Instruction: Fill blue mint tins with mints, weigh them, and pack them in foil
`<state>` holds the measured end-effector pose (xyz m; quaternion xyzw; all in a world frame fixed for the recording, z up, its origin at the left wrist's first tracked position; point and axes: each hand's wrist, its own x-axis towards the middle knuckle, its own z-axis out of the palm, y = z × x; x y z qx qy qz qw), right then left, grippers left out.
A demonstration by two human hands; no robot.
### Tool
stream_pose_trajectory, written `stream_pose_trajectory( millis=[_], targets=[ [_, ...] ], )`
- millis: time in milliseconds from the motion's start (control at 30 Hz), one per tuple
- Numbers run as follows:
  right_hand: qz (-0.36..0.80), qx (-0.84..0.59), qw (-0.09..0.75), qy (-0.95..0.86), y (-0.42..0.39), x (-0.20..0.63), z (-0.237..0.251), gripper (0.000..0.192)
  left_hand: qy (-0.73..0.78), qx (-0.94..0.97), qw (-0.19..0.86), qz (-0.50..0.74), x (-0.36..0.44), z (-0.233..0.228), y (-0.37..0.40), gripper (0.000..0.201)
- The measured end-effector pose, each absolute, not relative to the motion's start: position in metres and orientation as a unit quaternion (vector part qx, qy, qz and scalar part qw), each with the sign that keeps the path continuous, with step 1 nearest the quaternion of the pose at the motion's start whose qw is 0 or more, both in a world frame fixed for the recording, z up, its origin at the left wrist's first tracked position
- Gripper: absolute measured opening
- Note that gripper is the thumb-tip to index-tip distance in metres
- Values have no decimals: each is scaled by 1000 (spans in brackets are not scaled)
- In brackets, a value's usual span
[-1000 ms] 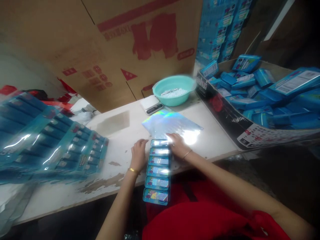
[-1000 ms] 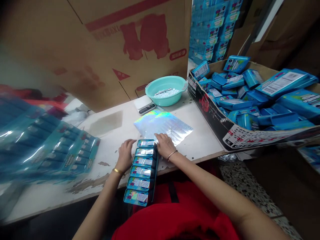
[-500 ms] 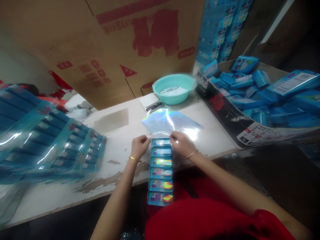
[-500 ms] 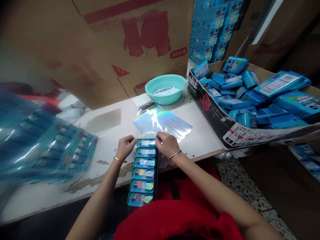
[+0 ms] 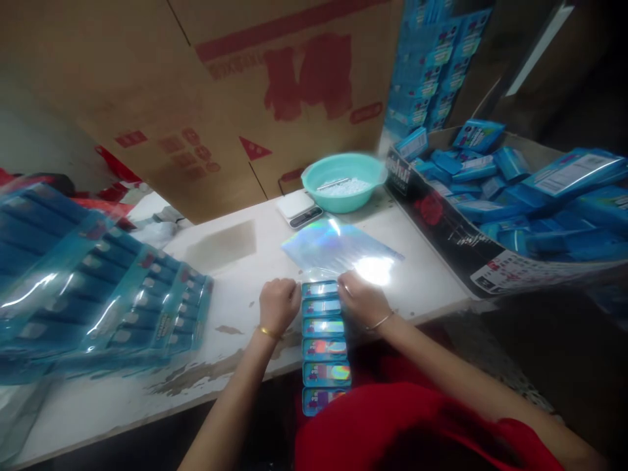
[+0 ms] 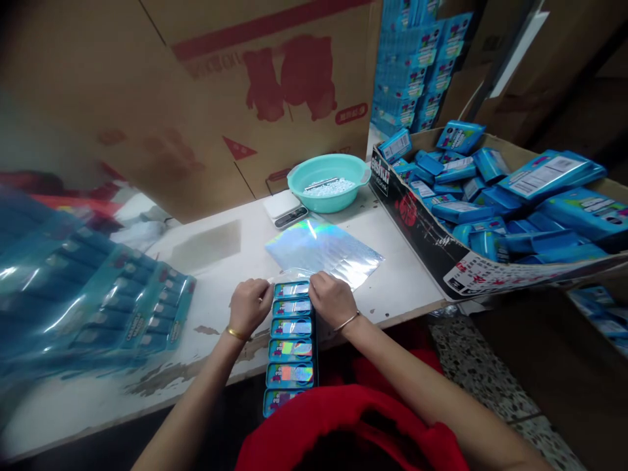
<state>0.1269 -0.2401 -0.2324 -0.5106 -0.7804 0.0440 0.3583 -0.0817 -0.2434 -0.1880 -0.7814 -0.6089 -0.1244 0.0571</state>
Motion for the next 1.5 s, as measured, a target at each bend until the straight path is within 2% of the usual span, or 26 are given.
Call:
stream_pose_trajectory(
  millis=[67,167,233,400,467,633,733,800,900,1000,1100,1233,1333,1500],
  targets=[
    [13,-470,396,-789,-241,129,-234,25,-604,-777,48,-171,-83,-192,-245,36],
    [28,-446,414,-793,-237,130,-234,26,-648,-720,-90,-231,-83,-197,-245,38],
    [47,-449,407,-794,-236,130,-234,25,-666,-697,-123,-236,-84,-197,-244,40],
    [55,-435,399,-805,-245,133,-233,27,-567,-804,50,-169,-86,-189,-253,35],
    [76,-425,410,-804,-245,134,-234,27,-549,-816,63,-169,-88,-189,-255,33],
    [155,-435,460,-758,-232,129,-233,18,-596,-758,-28,-263,-87,-194,-250,34],
    [124,-409,463,-776,-239,130,-232,19,-569,-786,56,-236,-88,-194,-253,33],
    [112,-383,453,-797,-249,132,-235,19,-542,-808,109,-203,-91,-196,-260,31],
    [91,-391,422,-813,-260,134,-245,19,-522,-825,134,-169,-96,-202,-270,30],
    [52,-484,375,-789,-260,130,-257,15,-550,-812,123,-153,-98,-212,-273,29],
    [64,-586,286,-755,-257,126,-263,18,-595,-785,94,-145,-96,-219,-268,24],
    [100,-615,193,-758,-256,124,-263,18,-645,-758,61,-67,-94,-226,-261,27],
    [104,-588,186,-780,-260,123,-265,19,-645,-762,58,-8,-94,-224,-266,29],
    [80,-499,221,-834,-269,113,-272,19,-595,-798,98,-17,-108,-212,-289,28]
  ],
)
